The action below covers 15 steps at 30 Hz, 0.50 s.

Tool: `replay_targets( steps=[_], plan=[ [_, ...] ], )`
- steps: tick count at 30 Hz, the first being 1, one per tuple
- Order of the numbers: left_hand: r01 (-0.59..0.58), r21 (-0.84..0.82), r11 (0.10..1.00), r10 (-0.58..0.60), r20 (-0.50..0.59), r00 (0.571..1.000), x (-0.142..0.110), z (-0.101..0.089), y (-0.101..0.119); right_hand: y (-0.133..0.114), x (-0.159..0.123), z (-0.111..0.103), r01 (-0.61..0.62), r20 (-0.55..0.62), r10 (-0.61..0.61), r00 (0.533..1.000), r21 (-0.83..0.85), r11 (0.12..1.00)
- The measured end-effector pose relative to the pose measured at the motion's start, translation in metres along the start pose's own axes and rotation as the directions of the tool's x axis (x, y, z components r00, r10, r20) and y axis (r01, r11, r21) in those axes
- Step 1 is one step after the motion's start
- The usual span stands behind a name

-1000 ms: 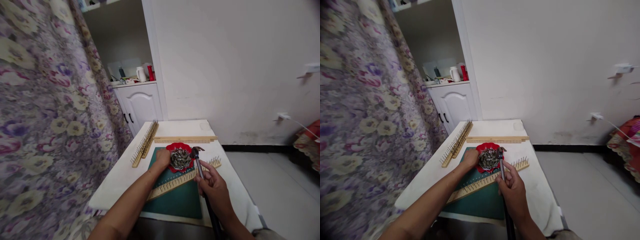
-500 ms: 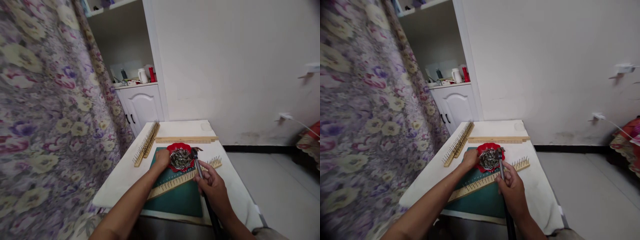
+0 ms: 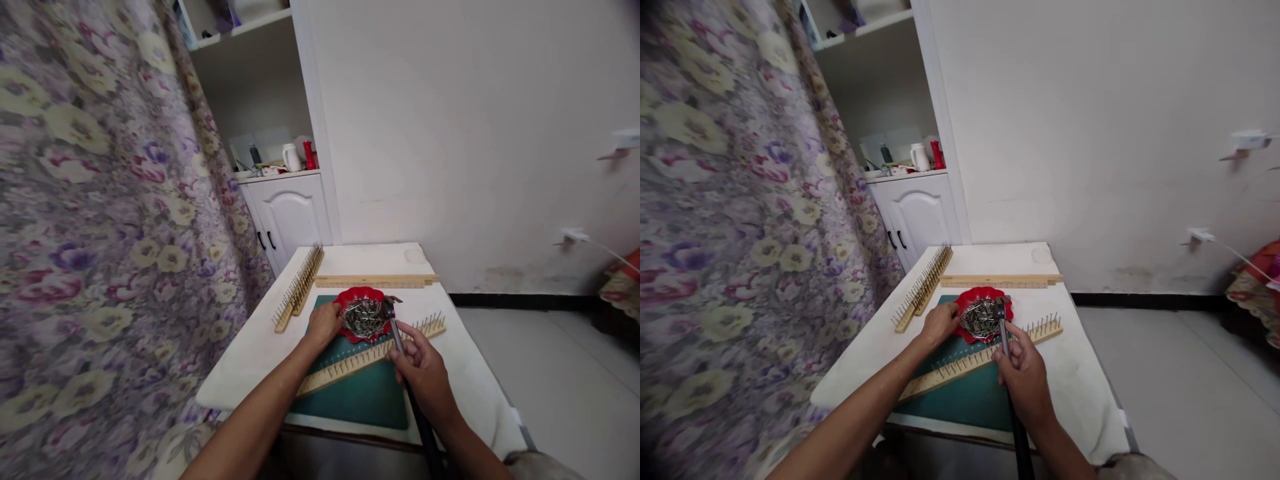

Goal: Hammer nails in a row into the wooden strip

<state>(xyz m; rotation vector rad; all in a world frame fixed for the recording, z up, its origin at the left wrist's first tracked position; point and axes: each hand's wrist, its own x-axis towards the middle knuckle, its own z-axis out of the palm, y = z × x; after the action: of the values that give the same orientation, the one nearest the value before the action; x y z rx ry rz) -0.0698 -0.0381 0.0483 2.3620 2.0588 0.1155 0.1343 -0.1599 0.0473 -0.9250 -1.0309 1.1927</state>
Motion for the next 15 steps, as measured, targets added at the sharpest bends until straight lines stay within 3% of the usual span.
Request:
replay_targets(
  steps=[12,15],
  plan=[
    [-0.054,-0.127,0.990,0.036,-0.138,0.990,-0.016,-0.018,-0.002,-0.002,0.000,0.003,0.018,-0.014,-0.017,1.000,0.034,0.999],
    [-0.150,-0.349,0.925,0.080,-0.209,0.975,-0.030,-0.024,0.003,0.000,0.001,0.004,0.029,-0.018,-0.029,0.999,0.051,0.998]
  ],
)
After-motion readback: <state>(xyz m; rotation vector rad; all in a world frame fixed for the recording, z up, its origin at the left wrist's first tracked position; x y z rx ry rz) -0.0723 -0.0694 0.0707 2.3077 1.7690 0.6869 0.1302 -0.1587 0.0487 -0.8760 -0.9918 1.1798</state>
